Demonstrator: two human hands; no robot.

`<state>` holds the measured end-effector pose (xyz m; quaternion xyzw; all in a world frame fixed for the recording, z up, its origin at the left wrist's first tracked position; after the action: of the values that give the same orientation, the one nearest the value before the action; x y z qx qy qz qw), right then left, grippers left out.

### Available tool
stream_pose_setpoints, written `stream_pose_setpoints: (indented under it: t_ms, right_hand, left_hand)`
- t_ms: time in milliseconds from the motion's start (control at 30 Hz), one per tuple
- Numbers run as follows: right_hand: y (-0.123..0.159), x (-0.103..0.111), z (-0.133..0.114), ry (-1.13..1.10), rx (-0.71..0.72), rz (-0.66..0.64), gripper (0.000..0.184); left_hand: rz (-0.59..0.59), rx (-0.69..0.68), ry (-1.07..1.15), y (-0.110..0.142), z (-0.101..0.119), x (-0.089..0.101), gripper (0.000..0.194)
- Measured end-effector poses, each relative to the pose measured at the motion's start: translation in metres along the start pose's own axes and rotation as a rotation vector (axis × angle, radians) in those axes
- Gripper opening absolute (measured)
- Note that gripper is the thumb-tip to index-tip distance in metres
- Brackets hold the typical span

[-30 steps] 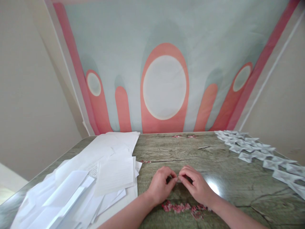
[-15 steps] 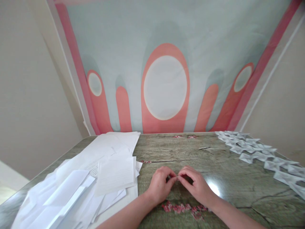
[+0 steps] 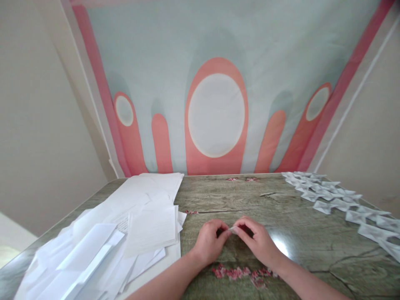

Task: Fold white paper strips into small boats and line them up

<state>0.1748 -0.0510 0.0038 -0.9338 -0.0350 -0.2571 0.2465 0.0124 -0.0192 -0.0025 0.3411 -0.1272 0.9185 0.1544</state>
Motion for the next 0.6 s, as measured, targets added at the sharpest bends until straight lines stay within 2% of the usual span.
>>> stream_pose_setpoints:
  t_ms: [167,367,600]
  right_hand:
    - [-0.001,-0.003,0.009,0.026,-0.054,-0.017,0.027]
    - [0.001,-0.002,0.014,0.085,-0.063,-0.035,0.032]
    - [-0.001,-0.002,0.013,0.055,-0.089,-0.043,0.032]
  left_hand:
    - [0.026,0.054,0.076,-0.002,-0.002,0.002,0.014]
    - [0.018,0.032,0.089,-0.002,-0.002,0.001,0.016]
    - [0.021,0.014,0.133,-0.002,-0.005,-0.003,0.019]
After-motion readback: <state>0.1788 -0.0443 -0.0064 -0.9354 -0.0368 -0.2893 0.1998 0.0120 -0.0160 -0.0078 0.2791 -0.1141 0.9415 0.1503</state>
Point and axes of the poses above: each hand's wrist, its own y-axis away from the middle knuckle, its own x-axis out of the back of the hand, z = x × y, the point moved 2 cm from there along -y, towards the middle knuckle, and after that the axes turned 6 degrees about x, right-handed, at the moved point
